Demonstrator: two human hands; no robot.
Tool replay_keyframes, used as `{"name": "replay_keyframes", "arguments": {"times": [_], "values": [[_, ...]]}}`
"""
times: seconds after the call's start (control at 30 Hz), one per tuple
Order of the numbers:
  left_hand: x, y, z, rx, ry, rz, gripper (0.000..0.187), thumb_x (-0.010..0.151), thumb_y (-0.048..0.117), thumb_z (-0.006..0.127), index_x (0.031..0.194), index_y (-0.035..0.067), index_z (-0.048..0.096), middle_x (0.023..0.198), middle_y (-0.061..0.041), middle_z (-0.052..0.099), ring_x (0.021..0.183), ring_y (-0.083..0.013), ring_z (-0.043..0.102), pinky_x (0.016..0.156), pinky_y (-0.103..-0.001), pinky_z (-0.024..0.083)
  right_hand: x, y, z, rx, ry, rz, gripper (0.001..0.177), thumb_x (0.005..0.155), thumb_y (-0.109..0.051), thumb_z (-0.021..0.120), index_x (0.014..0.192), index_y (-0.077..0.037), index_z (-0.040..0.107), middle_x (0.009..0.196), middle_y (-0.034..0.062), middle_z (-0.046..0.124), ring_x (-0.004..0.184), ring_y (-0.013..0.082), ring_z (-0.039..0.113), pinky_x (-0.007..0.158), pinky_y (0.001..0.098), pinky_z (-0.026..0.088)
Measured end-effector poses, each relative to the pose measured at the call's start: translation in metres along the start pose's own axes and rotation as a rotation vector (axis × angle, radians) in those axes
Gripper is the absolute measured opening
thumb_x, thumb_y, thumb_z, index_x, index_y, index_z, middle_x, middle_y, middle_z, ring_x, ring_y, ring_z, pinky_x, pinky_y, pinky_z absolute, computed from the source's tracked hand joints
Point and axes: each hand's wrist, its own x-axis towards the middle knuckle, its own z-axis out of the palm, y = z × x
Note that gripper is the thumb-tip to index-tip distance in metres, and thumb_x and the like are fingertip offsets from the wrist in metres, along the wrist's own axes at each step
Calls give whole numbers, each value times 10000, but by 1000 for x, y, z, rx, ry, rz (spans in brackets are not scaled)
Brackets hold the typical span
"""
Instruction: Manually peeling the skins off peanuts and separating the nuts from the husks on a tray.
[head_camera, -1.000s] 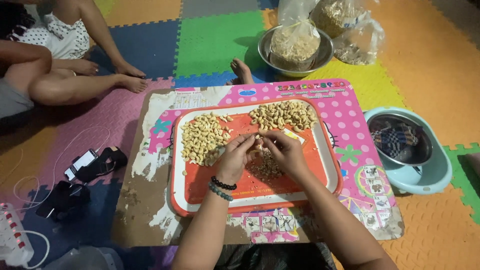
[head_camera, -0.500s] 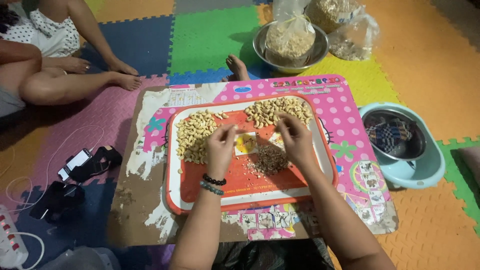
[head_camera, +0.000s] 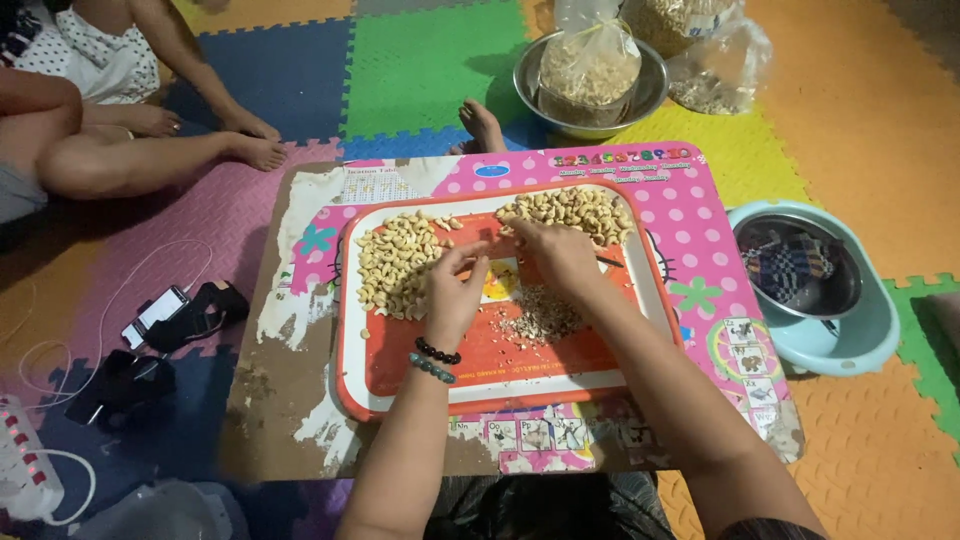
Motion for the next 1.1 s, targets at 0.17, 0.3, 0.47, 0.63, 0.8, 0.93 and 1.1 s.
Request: {"name": "replay_keyframes", "arguments": {"times": [0.17, 0.3, 0.47, 0.63, 0.8, 0.93, 1.1], "values": [[-9, 15, -1, -5, -45, -13, 289, 989, 176, 655, 1266, 102, 695, 1183, -184, 711, 1132, -320, 686, 869, -407, 616, -5, 9, 0, -18, -31, 50, 364, 947, -187, 608, 1310, -194, 618, 1012, 123, 744, 823, 406, 739, 701, 544, 599], [-15, 22, 5, 69, -79, -6, 315, 979, 146, 658, 1291, 124, 697, 1174, -177, 737, 1110, -333, 706, 843, -409, 628, -3, -11, -26, 210, -203, 270, 497, 942, -284, 600, 1433, -243, 536, 1039, 167, 732, 887, 460, 720, 776, 621, 556], [-24, 21, 10, 211, -103, 54, 294, 997, 200, 662, 1286, 213, 718, 1190, -70, 747, 1086, -253, 725, 817, -367, 633, -27, -46, -53, 788, -78, 475, 669, 876, -144, 774, 1494, -158, 518, 914, 134, 764, 748, 281, 651, 737, 419, 534], [-21, 21, 19, 253, -132, 151, 249, 944, 218, 743, 1189, 254, 769, 1158, -3, 764, 1064, -222, 731, 812, -343, 632, -45, -48, -63, 976, 30, 547, 694, 887, -143, 788, 1515, -169, 492, 908, 200, 782, 814, 305, 743, 782, 416, 568], [-22, 20, 18, -38, -92, 10, 208, 953, 208, 749, 1156, 178, 783, 1013, -49, 792, 893, -147, 760, 750, -300, 646, -58, -37, -44, 974, 114, 484, 536, 1001, -210, 676, 1482, -77, 480, 996, 237, 772, 873, 342, 750, 747, 435, 567], [-26, 20, 18, -76, -100, 5, 216, 947, 195, 753, 1159, 160, 778, 1006, -52, 787, 890, -142, 751, 753, -294, 644, -60, -41, -41, 943, 135, 471, 501, 997, -210, 683, 1449, -82, 510, 982, 220, 775, 856, 333, 752, 730, 422, 570], [-27, 22, 19, -154, -90, -7, 233, 936, 171, 762, 1164, 123, 767, 991, -58, 777, 886, -131, 732, 761, -283, 639, -58, -46, -37, 887, 160, 426, 430, 990, -211, 697, 1384, -92, 570, 955, 186, 781, 822, 314, 758, 695, 397, 576]]}}
